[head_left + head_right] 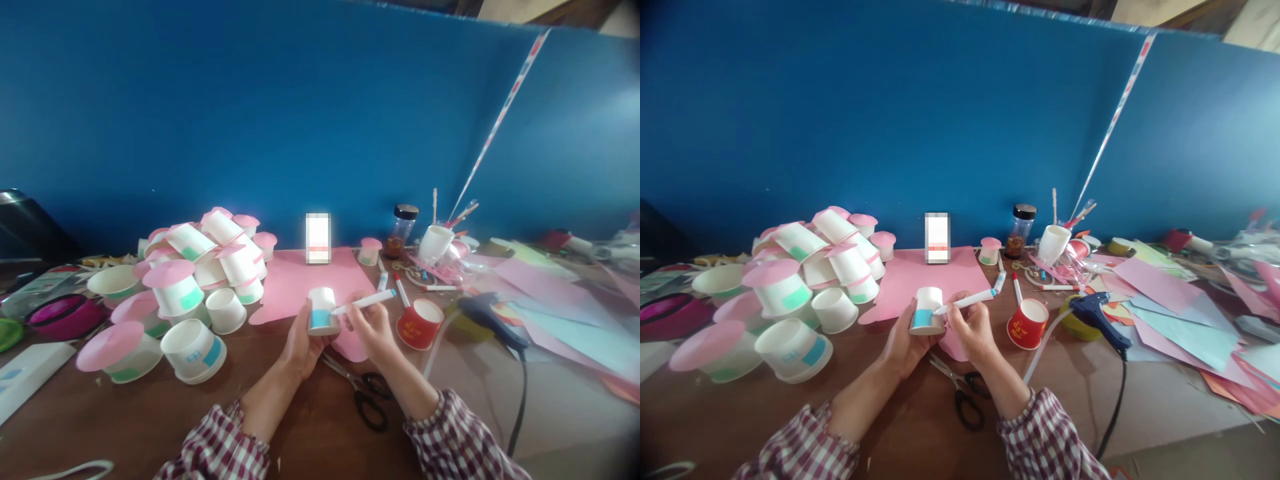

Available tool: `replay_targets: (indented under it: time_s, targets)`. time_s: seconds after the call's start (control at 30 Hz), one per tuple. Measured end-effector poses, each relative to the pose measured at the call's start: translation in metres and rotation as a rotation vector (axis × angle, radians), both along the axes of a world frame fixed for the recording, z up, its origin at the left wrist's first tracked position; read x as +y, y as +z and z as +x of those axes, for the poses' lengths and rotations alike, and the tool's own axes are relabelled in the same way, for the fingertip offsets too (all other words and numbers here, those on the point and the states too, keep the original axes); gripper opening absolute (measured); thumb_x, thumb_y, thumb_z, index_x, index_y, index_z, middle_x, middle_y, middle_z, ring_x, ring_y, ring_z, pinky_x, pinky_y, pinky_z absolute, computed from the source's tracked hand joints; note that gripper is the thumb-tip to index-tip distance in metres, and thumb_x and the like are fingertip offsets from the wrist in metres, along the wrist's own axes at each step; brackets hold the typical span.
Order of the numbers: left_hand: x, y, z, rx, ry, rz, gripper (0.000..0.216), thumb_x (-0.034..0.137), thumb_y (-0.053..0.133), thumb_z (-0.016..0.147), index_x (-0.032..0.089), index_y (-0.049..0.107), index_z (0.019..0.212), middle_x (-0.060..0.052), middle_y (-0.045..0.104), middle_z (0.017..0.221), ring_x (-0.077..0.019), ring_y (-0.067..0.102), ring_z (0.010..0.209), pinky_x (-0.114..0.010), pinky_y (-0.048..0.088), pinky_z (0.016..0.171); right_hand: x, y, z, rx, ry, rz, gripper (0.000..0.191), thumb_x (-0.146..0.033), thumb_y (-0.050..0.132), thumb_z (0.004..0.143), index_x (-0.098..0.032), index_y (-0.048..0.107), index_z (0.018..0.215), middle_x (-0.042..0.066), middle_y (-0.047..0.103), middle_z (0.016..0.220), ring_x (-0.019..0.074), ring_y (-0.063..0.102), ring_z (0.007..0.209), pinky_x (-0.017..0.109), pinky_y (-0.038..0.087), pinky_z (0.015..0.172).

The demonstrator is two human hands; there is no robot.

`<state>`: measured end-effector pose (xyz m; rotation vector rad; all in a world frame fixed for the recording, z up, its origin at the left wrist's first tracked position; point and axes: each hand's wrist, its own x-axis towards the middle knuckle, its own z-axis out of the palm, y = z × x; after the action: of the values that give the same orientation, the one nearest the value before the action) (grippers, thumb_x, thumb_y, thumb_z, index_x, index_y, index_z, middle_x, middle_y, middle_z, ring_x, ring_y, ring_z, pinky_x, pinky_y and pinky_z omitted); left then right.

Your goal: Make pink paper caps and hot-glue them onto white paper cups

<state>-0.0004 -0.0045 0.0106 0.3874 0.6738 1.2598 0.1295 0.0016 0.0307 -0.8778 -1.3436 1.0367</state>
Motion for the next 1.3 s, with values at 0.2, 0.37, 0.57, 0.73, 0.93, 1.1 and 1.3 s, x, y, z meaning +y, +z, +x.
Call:
replay_targets:
  time_s: [0.2, 0.37, 0.57, 0.73, 0.93, 1.1, 1.3]
  targets:
    - [-0.0002, -0.0016, -0.0009, 0.034, -0.010, 0.011, 0.038, 0.044, 0.055, 0.083, 0.009, 0.061, 0.096, -0.011, 0.066, 0.083, -0.0194, 0.063, 0.072, -0.033, 0.053, 0.067, -0.0008, 0.0040, -0.0012, 0.013, -0.033, -0.005, 0.012, -0.024, 0.055, 0.083, -0.016, 0.055, 0.074, -0.002, 0.055, 0.057, 0.0103, 0.050, 0.051, 0.021, 0.040, 0.048]
    - [-0.0003, 0.0004, 0.0000, 0.048, 0.013, 0.022, 0.037, 0.043, 0.055, 0.083, 0.009, 0.061, 0.094, -0.011, 0.067, 0.081, -0.0191, 0.063, 0.071, -0.032, 0.052, 0.068, -0.0009, 0.0040, -0.0012, 0.014, -0.020, -0.001, 0.014, -0.025, 0.055, 0.083, -0.016, 0.054, 0.072, -0.003, 0.053, 0.054, 0.0091, 0.048, 0.049, 0.021, 0.039, 0.047]
    - [-0.0010, 0.0009, 0.0015, 0.080, 0.024, 0.073, 0.038, 0.044, 0.053, 0.084, 0.009, 0.061, 0.097, -0.010, 0.067, 0.084, -0.0194, 0.063, 0.075, -0.033, 0.052, 0.071, -0.0012, 0.0029, -0.0013, -0.010, -0.043, 0.018, 0.014, -0.025, 0.054, 0.083, -0.016, 0.055, 0.072, -0.002, 0.054, 0.056, 0.0094, 0.050, 0.050, 0.021, 0.040, 0.047]
    - [-0.0021, -0.0001, 0.0013, 0.096, 0.020, 0.119, 0.037, 0.043, 0.055, 0.083, 0.010, 0.061, 0.098, -0.010, 0.067, 0.086, -0.0195, 0.063, 0.076, -0.032, 0.052, 0.071, -0.0024, 0.0040, -0.0021, 0.025, -0.028, 0.001, 0.013, -0.025, 0.055, 0.083, -0.016, 0.054, 0.073, -0.003, 0.054, 0.055, 0.0092, 0.049, 0.049, 0.021, 0.040, 0.047]
    - [-0.0018, 0.0014, 0.0011, 0.096, 0.046, 0.059, 0.038, 0.045, 0.056, 0.082, 0.009, 0.061, 0.096, -0.010, 0.067, 0.081, -0.0185, 0.061, 0.071, -0.032, 0.051, 0.068, -0.0018, 0.0041, -0.0008, 0.004, -0.069, 0.011, 0.012, -0.024, 0.055, 0.082, -0.016, 0.056, 0.073, -0.003, 0.054, 0.055, 0.0088, 0.049, 0.048, 0.020, 0.040, 0.046]
    - [-0.0015, 0.0018, 0.0018, 0.099, 0.037, 0.075, 0.038, 0.045, 0.056, 0.082, 0.010, 0.061, 0.096, -0.009, 0.067, 0.082, -0.0192, 0.062, 0.072, -0.033, 0.051, 0.070, -0.0014, 0.0029, -0.0008, 0.013, -0.058, 0.022, 0.014, -0.024, 0.054, 0.083, -0.016, 0.055, 0.072, -0.003, 0.053, 0.056, 0.0087, 0.049, 0.049, 0.020, 0.039, 0.047]
    - [-0.0005, -0.0005, 0.0004, 0.089, 0.019, 0.117, 0.037, 0.046, 0.056, 0.081, 0.010, 0.063, 0.091, -0.008, 0.068, 0.080, -0.0183, 0.062, 0.070, -0.032, 0.049, 0.070, -0.0032, -0.0020, -0.0006, 0.046, 0.125, -0.023, 0.012, -0.026, 0.057, 0.082, -0.016, 0.054, 0.076, -0.004, 0.050, 0.054, 0.0082, 0.044, 0.048, 0.020, 0.035, 0.046]
